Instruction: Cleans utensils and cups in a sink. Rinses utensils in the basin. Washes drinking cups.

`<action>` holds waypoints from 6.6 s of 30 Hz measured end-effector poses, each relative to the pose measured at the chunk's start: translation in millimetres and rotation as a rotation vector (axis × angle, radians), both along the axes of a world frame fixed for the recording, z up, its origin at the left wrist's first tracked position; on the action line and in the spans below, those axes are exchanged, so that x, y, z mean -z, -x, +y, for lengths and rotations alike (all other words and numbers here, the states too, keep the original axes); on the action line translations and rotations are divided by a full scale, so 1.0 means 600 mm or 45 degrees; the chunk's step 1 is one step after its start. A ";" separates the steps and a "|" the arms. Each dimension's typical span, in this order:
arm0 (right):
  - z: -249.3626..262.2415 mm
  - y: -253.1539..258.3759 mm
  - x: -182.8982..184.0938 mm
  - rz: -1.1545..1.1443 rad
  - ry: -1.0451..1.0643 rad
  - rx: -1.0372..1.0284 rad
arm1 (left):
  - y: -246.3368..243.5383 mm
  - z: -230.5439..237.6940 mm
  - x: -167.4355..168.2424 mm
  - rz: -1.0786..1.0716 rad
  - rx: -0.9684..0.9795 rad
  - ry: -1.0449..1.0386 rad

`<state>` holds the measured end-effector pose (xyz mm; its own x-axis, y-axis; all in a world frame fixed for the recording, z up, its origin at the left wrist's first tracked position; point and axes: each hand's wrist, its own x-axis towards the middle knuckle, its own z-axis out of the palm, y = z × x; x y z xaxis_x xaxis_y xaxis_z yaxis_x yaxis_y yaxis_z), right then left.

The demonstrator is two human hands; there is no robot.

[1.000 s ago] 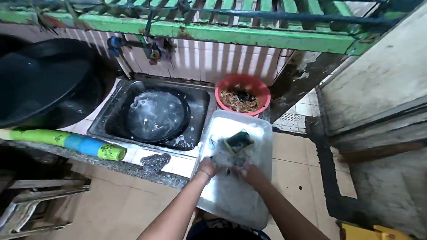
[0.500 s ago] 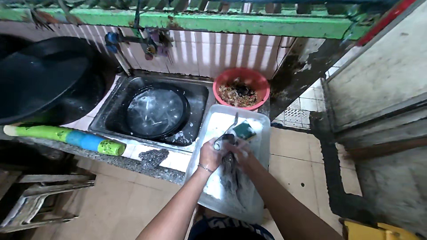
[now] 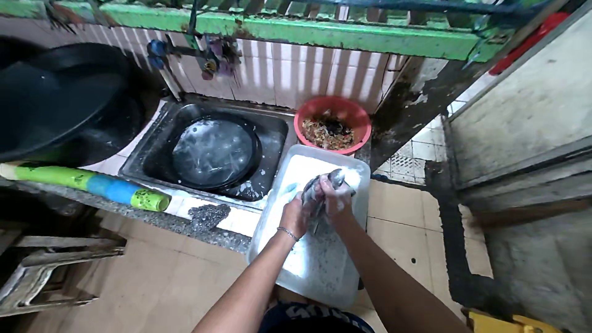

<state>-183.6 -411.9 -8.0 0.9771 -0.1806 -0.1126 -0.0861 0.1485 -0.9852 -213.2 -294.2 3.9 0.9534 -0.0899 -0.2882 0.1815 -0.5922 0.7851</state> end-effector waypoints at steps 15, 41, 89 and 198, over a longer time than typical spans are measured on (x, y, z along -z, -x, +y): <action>0.003 0.009 -0.033 -0.067 0.186 -0.141 | -0.007 -0.008 0.046 -0.038 0.207 0.300; -0.142 0.017 -0.109 0.162 0.817 -1.031 | -0.117 0.101 -0.143 -0.021 -0.630 1.006; 0.177 0.043 -0.135 0.330 0.221 0.350 | -0.022 0.172 -0.184 0.255 0.375 -0.100; 0.177 -0.026 -0.136 0.186 1.634 0.024 | -0.065 0.178 -0.108 -0.050 0.233 0.079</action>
